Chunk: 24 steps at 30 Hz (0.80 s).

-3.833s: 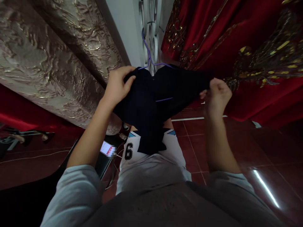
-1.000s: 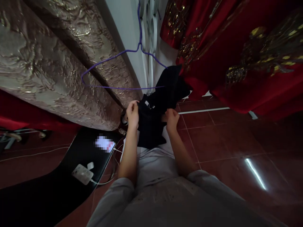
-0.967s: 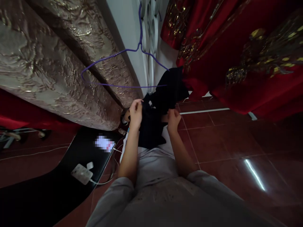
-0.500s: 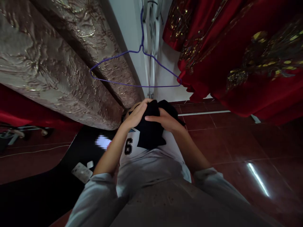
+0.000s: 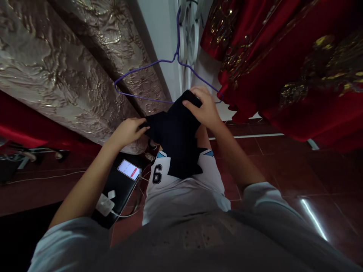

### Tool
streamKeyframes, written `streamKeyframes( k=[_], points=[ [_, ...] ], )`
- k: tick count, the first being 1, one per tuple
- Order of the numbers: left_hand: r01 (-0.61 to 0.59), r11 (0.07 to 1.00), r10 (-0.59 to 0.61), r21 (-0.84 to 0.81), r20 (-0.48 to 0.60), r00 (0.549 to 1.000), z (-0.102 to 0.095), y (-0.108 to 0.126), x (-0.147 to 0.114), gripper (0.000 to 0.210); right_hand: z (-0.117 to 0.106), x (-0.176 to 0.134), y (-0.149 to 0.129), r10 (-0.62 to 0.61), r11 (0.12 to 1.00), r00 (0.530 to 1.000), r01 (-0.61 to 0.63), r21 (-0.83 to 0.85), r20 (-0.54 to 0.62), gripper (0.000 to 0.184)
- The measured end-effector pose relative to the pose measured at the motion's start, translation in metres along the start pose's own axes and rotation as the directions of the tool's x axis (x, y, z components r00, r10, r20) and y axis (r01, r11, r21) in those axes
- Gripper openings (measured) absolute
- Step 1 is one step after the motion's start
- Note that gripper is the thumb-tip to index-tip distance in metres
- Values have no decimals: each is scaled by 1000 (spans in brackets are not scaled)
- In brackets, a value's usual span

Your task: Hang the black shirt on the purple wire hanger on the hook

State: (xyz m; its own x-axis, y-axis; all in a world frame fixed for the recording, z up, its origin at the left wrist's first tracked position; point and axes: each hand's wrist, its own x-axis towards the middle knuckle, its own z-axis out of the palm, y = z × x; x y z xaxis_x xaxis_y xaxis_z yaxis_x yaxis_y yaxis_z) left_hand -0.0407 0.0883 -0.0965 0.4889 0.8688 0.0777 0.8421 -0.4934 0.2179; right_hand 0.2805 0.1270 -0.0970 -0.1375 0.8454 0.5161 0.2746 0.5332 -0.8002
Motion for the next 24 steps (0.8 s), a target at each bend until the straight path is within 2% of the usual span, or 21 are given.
streamKeyframes(
  k=[2, 4, 7, 9, 10, 11, 13, 15, 17, 19, 20, 24],
  points=[
    [54, 998, -55, -18, -36, 998, -4, 1, -6, 36, 17, 1, 25, 35, 997, 999, -35, 72, 2, 11],
    [94, 995, -94, 40, -4, 996, -1, -2, -11, 37, 24, -2, 41, 79, 987, 997, -79, 141, 4, 10],
    [135, 980, -162, 149, 182, 970, 7, -18, -18, 34, 14, -8, 43, 100, 984, 995, -96, 153, -12, 11],
    [167, 967, -212, 190, 245, 946, 8, -30, -21, 33, -2, -12, 37, 91, 993, 995, -88, 78, -44, 13],
    [173, 967, -213, 186, 219, 952, 5, -35, -21, 34, -11, -14, 35, 82, 996, 994, -80, 26, -73, 14],
    [162, 975, -184, 155, 146, 972, 0, -38, -21, 36, -19, -16, 32, 72, 997, 991, -75, -23, -110, 17],
    [79, 996, -75, 38, -97, 992, -15, -39, -14, 42, -32, -20, 30, 57, 993, 983, -73, -89, -177, 25],
    [-29, 998, 10, -51, -340, 940, -32, -33, -1, 48, -39, -23, 31, 50, 991, 978, -74, -108, -204, 27],
    [-84, 994, 39, -74, -473, 880, -45, -24, 16, 53, -42, -26, 32, 49, 991, 978, -73, -113, -200, 23],
    [-99, 993, 51, -68, -512, 857, -51, -18, 35, 55, -46, -28, 33, 45, 989, 977, -73, -126, -209, 20],
    [-92, 994, 50, -59, -502, 864, -51, -17, 42, 55, -48, -29, 32, 42, 988, 973, -75, -138, -225, 20],
    [15, 999, -27, -46, -270, 962, -41, -25, 51, 46, -58, -28, 29, 22, 977, 949, -87, -192, -316, 28]
  ],
)
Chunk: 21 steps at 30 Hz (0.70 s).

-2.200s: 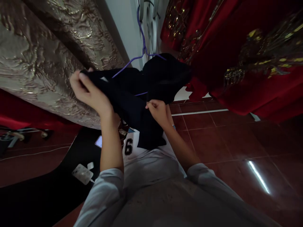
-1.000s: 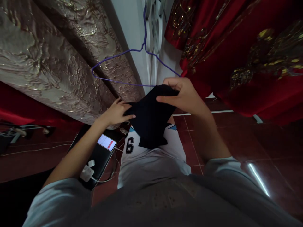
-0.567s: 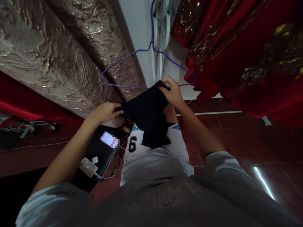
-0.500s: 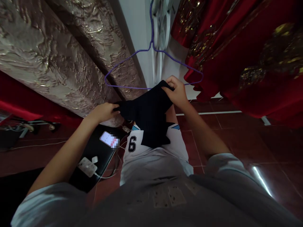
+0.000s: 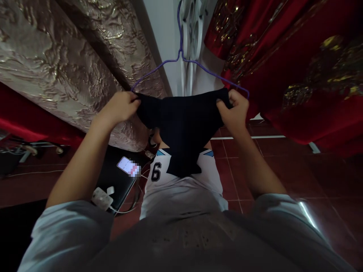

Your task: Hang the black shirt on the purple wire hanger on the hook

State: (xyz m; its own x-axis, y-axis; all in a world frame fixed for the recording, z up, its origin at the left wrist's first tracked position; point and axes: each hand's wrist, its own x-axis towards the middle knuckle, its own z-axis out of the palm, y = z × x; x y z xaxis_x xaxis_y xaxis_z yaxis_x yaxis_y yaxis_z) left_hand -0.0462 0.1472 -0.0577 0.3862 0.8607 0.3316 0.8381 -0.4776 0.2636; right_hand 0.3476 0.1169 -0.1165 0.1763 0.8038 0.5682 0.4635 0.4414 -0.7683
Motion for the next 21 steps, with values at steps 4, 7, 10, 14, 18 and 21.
streamKeyframes(
  k=[4, 7, 10, 14, 18, 21],
  points=[
    [62, 998, -63, -25, -45, 997, 0, -1, -18, 36, -7, 8, -2, -25, 998, 999, 23, -53, -37, 33],
    [92, 995, -95, -21, -160, 983, -6, 11, -35, 45, -9, 13, -1, -36, 996, 996, 29, -82, -80, 32],
    [177, 983, -174, -44, 54, 983, -8, 22, -51, 50, -9, 16, 1, -37, 995, 995, 27, -99, -92, 31],
    [213, 977, -206, -18, 178, 962, -2, 22, -60, 36, -6, 16, 5, -24, 994, 997, 16, -105, -80, 32],
    [207, 978, -206, 6, -40, 978, 13, 11, -50, 26, -4, 16, 5, -9, 995, 995, -1, -101, -97, 34],
    [187, 982, -183, -2, -205, 961, 23, 6, -38, 33, -4, 18, 5, -1, 995, 995, -9, -99, -100, 36]
  ],
)
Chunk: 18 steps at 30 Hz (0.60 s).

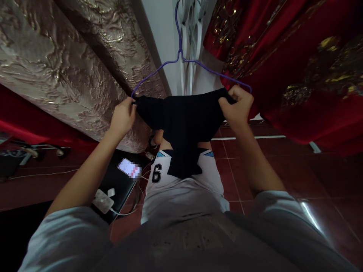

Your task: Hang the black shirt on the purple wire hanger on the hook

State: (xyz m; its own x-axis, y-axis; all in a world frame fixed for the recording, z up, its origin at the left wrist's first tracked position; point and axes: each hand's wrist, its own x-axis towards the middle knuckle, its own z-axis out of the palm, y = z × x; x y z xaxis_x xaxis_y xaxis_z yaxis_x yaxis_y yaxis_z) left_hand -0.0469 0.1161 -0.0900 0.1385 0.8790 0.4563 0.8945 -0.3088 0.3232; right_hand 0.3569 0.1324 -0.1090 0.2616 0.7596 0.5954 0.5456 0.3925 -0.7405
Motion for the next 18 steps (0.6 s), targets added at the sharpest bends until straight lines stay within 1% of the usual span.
streamKeyframes(
  k=[3, 5, 8, 10, 11, 12, 13, 15, 17, 18],
  points=[
    [-64, 992, 52, -104, -116, 992, 0, 5, 11, 53, 1, 1, 4, 1, 1000, 1000, -1, -2, -6, 34],
    [-115, 972, 83, -205, -162, 983, -6, 14, 20, 59, 4, -1, 7, 2, 1000, 1000, -2, -2, 0, 30],
    [-172, 931, 123, -322, -168, 978, -13, 29, 35, 47, 7, -11, 8, 5, 1000, 999, -5, 7, 47, 18],
    [-209, 909, 161, -361, -160, 974, -14, 37, 44, 36, 2, -19, 5, -8, 1000, 998, 7, 15, 69, 8],
    [-226, 903, 182, -366, -150, 972, -14, 40, 47, 32, -2, -22, 3, -18, 1000, 998, 17, 15, 59, 5],
    [-240, 901, 202, -363, -139, 969, -14, 42, 49, 28, -9, -24, 0, -27, 1000, 999, 26, 14, 33, 9],
    [-247, 901, 215, -357, -128, 968, -13, 43, 50, 24, -16, -26, -4, -32, 999, 999, 32, 17, -5, 12],
    [-239, 903, 211, -356, -116, 971, -13, 46, 51, 20, -33, -26, -11, -30, 998, 996, 34, 55, -81, 10],
    [-218, 907, 188, -361, -118, 975, -14, 49, 49, 20, -49, -21, -18, 10, 986, 995, 8, 169, -103, 2],
    [-210, 910, 179, -357, -118, 977, -15, 50, 49, 21, -56, -18, -20, 49, 968, 996, -28, 249, -76, 3]
  ],
)
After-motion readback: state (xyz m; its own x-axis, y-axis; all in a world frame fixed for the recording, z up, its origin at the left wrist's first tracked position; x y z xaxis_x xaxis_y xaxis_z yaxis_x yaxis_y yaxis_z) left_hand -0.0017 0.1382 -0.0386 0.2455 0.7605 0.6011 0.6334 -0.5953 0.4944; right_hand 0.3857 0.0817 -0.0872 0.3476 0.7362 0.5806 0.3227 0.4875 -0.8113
